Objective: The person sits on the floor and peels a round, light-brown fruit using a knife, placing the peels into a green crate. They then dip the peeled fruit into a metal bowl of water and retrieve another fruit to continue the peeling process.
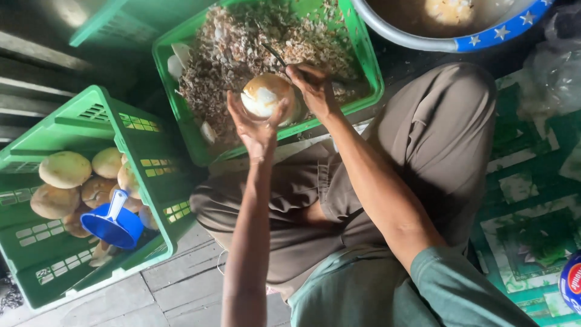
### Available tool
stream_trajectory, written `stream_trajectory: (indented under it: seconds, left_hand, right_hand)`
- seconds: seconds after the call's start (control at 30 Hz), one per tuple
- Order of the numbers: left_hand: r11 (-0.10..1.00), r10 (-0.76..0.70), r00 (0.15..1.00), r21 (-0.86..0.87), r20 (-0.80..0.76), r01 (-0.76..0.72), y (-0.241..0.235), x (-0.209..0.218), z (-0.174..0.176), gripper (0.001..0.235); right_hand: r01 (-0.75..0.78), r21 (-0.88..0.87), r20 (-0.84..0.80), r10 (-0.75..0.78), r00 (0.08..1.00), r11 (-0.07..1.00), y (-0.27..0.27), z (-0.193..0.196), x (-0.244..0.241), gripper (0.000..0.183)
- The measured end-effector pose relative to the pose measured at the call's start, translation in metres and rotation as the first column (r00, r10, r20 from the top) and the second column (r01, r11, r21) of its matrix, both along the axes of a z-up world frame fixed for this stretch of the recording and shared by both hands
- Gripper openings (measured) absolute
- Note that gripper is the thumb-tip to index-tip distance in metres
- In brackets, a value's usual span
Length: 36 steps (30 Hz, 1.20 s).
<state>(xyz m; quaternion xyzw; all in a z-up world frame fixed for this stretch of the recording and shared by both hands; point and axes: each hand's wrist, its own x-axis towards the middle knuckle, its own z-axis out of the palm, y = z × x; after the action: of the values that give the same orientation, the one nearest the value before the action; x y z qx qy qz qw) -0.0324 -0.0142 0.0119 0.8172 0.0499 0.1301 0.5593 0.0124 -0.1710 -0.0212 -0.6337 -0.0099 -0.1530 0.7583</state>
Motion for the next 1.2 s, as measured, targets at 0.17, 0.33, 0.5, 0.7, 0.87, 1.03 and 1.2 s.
stream_trajectory:
  seconds: [0.17, 0.33, 0.5, 0.7, 0.87, 1.03, 1.2]
  left_hand:
    - [0.983, 0.178, 0.979, 0.059, -0.098, -0.172, -0.014, 0.01, 0.002, 0.103]
    - [0.844, -0.382, 0.924, 0.417, 0.025, 0.338, 0.018, 0.023, 0.047, 0.113]
    - [0.807, -0.485, 0.875, 0.384, -0.007, 0.45, 0.023, 0.028, 0.042, 0.138]
    - [0.918, -0.206, 0.979, 0.346, 0.001, 0.193, 0.016, 0.025, 0.018, 0.113]
    - [0.943, -0.331, 0.912, 0.051, 0.244, 0.329, 0.016, 0.017, 0.017, 0.063]
    - [0.9, -0.298, 0.919, 0.396, 0.258, 0.181, 0.003, 0.015, 0.051, 0.08]
    - [0.914, -0.303, 0.936, 0.333, 0.18, 0.232, 0.011, 0.016, 0.037, 0.1]
  right_hand:
    - [-0.039, -0.049, -0.015, 0.038, 0.999, 0.998, 0.001, -0.017, 0.005, 0.022]
    - [-0.05, -0.034, -0.036, 0.048, 0.998, 0.998, 0.001, -0.009, 0.002, 0.023]
    - [-0.104, -0.085, -0.003, 0.105, 0.995, 0.991, 0.01, -0.025, 0.001, 0.015]
    - [-0.083, -0.063, 0.018, 0.084, 0.996, 0.995, 0.011, 0.009, -0.009, 0.018]
    - [0.175, -0.593, 0.442, 0.136, 0.887, 0.786, 0.024, 0.058, -0.003, 0.017]
    - [-0.26, -0.437, 0.233, 0.387, 0.892, 0.861, 0.015, 0.059, 0.035, 0.028]
    - [-0.213, -0.531, 0.178, 0.354, 0.918, 0.82, 0.007, 0.047, 0.042, 0.019]
